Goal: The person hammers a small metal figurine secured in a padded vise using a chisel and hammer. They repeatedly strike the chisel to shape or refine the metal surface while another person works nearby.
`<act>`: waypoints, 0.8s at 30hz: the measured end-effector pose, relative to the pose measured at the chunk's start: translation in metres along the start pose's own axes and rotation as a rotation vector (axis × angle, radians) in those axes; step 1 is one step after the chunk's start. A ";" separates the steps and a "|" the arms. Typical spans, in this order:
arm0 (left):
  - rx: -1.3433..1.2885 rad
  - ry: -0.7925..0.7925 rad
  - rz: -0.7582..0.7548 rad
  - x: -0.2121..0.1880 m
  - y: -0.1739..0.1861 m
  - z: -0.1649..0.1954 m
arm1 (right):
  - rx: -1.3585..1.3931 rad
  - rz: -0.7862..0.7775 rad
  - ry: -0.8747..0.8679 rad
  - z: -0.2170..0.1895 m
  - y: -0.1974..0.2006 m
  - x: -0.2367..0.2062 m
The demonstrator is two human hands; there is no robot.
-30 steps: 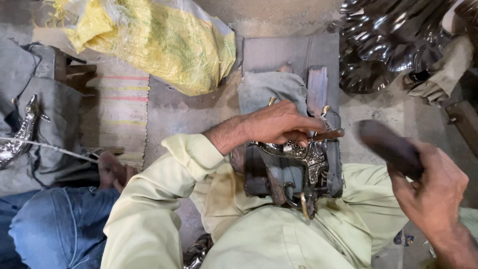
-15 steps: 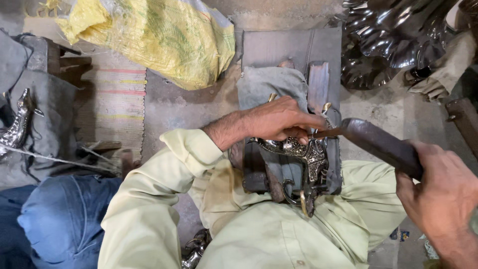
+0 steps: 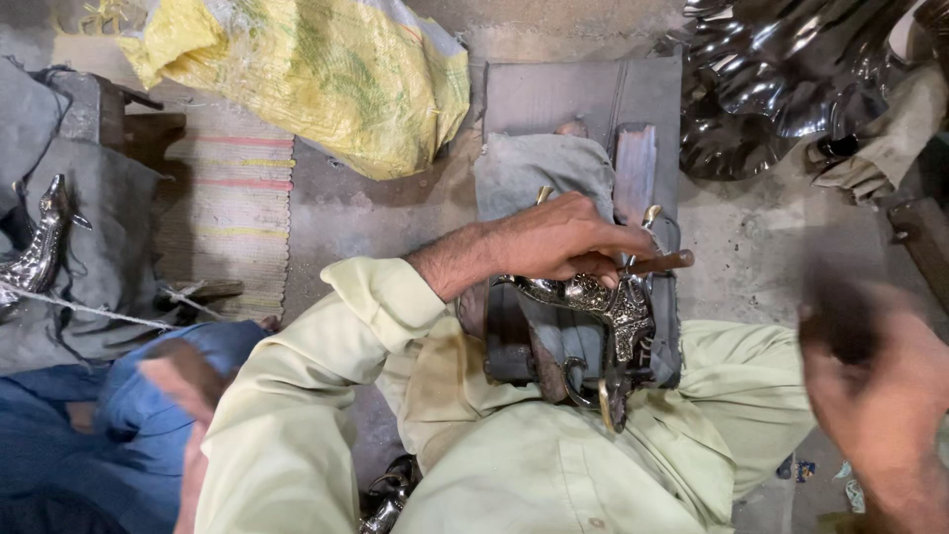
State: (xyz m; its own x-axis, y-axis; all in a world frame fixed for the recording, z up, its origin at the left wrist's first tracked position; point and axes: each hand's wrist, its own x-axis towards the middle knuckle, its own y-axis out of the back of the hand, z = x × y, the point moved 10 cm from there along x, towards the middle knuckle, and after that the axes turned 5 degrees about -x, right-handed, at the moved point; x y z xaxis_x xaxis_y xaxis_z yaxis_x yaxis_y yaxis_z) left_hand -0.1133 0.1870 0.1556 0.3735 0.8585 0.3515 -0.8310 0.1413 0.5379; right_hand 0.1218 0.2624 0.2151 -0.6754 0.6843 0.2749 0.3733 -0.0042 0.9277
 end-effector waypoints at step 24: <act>-0.029 0.018 0.067 -0.016 0.011 0.007 | 0.062 0.137 0.070 -0.032 0.002 0.002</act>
State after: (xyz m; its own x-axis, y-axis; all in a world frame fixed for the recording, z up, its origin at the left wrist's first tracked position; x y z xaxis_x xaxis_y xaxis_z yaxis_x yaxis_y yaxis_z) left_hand -0.1252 0.1716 0.1610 0.3093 0.8751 0.3722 -0.8656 0.0970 0.4912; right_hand 0.1010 0.2409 0.2253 -0.6572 0.6280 0.4169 0.5020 -0.0479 0.8636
